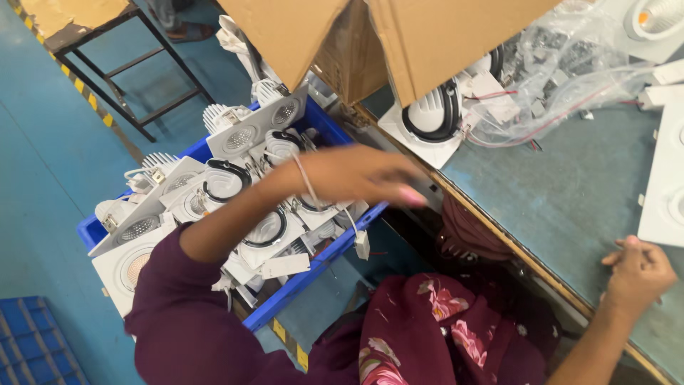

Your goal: The person connects wires to an LED driver and secures the driver to a recessed lighting fixture frame using a screwdriver.

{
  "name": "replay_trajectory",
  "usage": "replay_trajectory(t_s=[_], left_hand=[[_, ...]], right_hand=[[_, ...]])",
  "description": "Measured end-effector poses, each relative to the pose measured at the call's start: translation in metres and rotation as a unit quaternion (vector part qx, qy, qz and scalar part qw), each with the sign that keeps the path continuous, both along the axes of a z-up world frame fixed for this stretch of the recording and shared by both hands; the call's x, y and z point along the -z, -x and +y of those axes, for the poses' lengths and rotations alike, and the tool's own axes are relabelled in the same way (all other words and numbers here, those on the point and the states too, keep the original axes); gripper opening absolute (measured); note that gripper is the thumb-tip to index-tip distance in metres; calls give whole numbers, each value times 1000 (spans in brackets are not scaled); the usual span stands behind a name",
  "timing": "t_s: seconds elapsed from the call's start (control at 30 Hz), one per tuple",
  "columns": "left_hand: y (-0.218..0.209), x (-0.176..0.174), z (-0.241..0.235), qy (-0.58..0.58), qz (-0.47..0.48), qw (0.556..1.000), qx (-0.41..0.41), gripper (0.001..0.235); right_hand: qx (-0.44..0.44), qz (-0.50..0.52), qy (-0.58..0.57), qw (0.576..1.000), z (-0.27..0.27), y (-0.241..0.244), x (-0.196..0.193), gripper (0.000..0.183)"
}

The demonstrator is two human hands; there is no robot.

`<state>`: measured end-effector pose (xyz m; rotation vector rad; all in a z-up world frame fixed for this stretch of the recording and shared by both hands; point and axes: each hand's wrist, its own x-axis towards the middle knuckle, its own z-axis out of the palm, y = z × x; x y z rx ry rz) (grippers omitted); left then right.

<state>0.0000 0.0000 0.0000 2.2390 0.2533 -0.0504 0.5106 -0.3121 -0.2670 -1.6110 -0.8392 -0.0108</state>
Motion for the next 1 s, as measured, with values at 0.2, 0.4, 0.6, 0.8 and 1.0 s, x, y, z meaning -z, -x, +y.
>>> replay_trajectory(t_s=[0.2,0.4,0.6,0.8,1.0], left_hand=[[-45,-64,-179,-73,-325,931,148,26],[-89,-33,-277,-161,-438,866,180,15],[-91,-9,-305,-157,-436,846,263,15],[-81,-15,-283,-184,-429,835,291,15],[-76,-42,-233,-242,-419,814,320,16]], right_hand=[[-16,22,-9,1000,10,27,-15,27],[41,46,19,998,24,53,-44,24],[52,85,3,995,26,62,-50,24],[166,25,-76,983,25,48,-39,18],[286,-106,-58,950,23,-16,-35,84]])
